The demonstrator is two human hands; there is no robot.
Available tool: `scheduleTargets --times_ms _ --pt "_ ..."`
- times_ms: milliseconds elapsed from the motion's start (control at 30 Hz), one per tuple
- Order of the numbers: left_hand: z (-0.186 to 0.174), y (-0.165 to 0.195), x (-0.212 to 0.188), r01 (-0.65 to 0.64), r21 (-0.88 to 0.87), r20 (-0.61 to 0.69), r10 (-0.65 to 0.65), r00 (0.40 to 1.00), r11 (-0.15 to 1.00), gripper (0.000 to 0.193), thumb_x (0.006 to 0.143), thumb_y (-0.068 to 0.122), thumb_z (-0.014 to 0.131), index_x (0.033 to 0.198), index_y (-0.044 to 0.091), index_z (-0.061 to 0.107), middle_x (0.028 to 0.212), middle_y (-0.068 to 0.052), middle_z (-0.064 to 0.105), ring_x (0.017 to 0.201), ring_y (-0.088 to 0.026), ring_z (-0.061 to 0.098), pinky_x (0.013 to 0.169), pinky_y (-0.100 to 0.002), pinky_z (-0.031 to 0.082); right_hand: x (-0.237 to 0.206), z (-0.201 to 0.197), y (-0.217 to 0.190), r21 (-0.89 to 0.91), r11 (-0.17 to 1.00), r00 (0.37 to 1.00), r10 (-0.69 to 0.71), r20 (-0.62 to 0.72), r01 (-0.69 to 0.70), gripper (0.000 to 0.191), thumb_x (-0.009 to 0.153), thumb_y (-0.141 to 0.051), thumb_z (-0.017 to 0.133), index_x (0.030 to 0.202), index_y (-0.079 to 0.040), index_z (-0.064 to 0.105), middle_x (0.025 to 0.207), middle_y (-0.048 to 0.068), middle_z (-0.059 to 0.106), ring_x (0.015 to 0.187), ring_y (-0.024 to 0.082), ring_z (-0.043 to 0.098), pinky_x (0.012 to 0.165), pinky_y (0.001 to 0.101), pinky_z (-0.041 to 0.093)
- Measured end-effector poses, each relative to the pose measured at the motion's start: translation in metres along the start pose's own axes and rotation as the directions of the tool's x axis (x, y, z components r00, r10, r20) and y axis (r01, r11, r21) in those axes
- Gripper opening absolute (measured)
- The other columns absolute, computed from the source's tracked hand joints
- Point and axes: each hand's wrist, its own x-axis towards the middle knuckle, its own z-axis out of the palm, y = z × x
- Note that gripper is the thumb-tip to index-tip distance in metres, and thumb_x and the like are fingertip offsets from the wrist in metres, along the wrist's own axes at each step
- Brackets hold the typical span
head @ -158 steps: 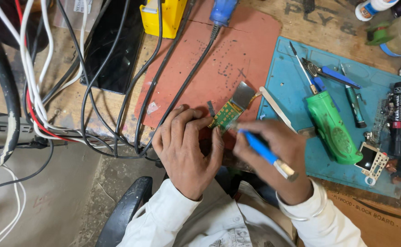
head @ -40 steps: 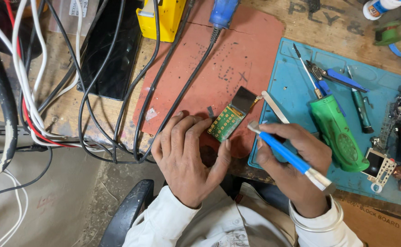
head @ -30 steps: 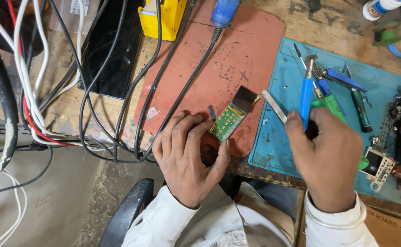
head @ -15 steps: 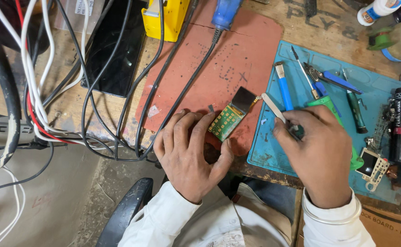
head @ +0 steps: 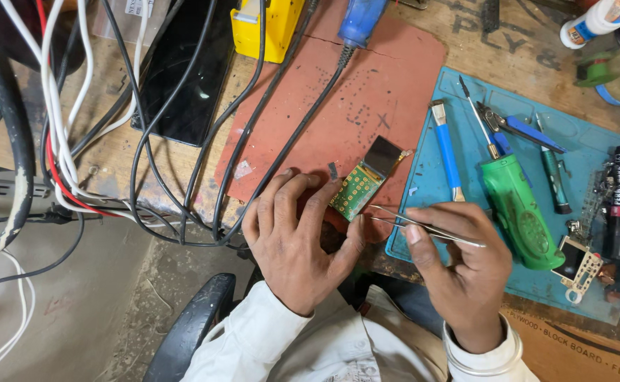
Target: The person uses tweezers and a blue-handled tool to scrape and clean the surface of a small green circuit board. They repeatedly scrape the board, pause to inspect it, and continue scraping different areas. The person also briefly picks up a power tool and applies a small piece of tape to the board.
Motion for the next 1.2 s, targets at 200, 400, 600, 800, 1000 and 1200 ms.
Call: scheduleTargets --times_ms 200,400,600,800,1000,1200 --pt "-0.001 0.000 0.001 -0.002 -0.007 0.002 0.002 1.000 1.000 0.045 0.085 0.036 0.078 0.124 0.016 0.069 0.128 -0.001 0.060 0.135 -0.025 0.050 0.113 -0.043 0.029 0.009 0.002 0.001 -0.210 0.975 0.992 -0.055 0.112 0.078 0.025 0.088 -0.009 0.080 0.112 -0.003 0.074 0.107 0.011 0.073 0.093 0.018 0.072 0.082 0.0296 0.058" --pt "-0.001 0.000 -0.001 0.001 -0.014 0.011 -0.001 1.000 1.000 0.044 0.086 0.036 0.078 0.124 0.016 0.069 0.131 -0.003 0.060 0.137 -0.027 0.049 0.113 -0.043 0.028 0.016 0.012 0.004 -0.082 0.993 0.993 0.092 0.077 -0.086 0.018 0.091 -0.008 0.078 0.106 0.001 0.074 0.098 0.009 0.079 0.086 0.015 0.073 0.079 0.0271 0.058" --pt "0.000 -0.001 -0.001 0.003 -0.014 0.016 -0.003 1.000 1.000 0.043 0.085 0.035 0.077 0.123 0.016 0.069 0.130 -0.003 0.060 0.136 -0.027 0.050 0.113 -0.044 0.028 0.017 0.018 0.007 -0.066 0.996 0.996 0.069 0.055 -0.065 0.018 0.091 -0.007 0.078 0.105 0.003 0.072 0.097 0.010 0.078 0.087 0.013 0.072 0.080 0.0265 0.059" --pt "0.000 -0.001 -0.002 0.009 -0.013 0.014 -0.009 1.000 1.000 0.043 0.086 0.036 0.077 0.122 0.015 0.069 0.130 -0.004 0.060 0.137 -0.028 0.049 0.113 -0.045 0.027 0.015 0.020 0.007 -0.060 0.997 0.998 0.049 0.048 -0.046 0.018 0.092 -0.008 0.079 0.105 0.003 0.071 0.098 0.010 0.078 0.088 0.012 0.072 0.080 0.0267 0.059" --pt "0.000 -0.001 -0.001 0.002 -0.010 0.018 -0.002 1.000 1.000 0.043 0.086 0.037 0.077 0.122 0.014 0.070 0.130 -0.004 0.060 0.137 -0.027 0.049 0.114 -0.044 0.027 0.015 0.020 0.009 -0.070 0.996 0.998 0.054 0.032 -0.051 0.018 0.091 -0.008 0.079 0.104 0.002 0.072 0.098 0.010 0.078 0.088 0.013 0.072 0.081 0.0267 0.059" --pt "-0.001 -0.001 -0.002 0.005 -0.015 0.025 -0.004 1.000 1.000 0.043 0.086 0.037 0.078 0.121 0.014 0.071 0.130 -0.004 0.060 0.137 -0.027 0.049 0.114 -0.044 0.027 0.014 0.019 0.008 -0.078 0.996 0.999 0.042 0.032 -0.040 0.018 0.092 -0.008 0.079 0.105 0.002 0.072 0.098 0.010 0.078 0.089 0.013 0.073 0.082 0.0268 0.059"
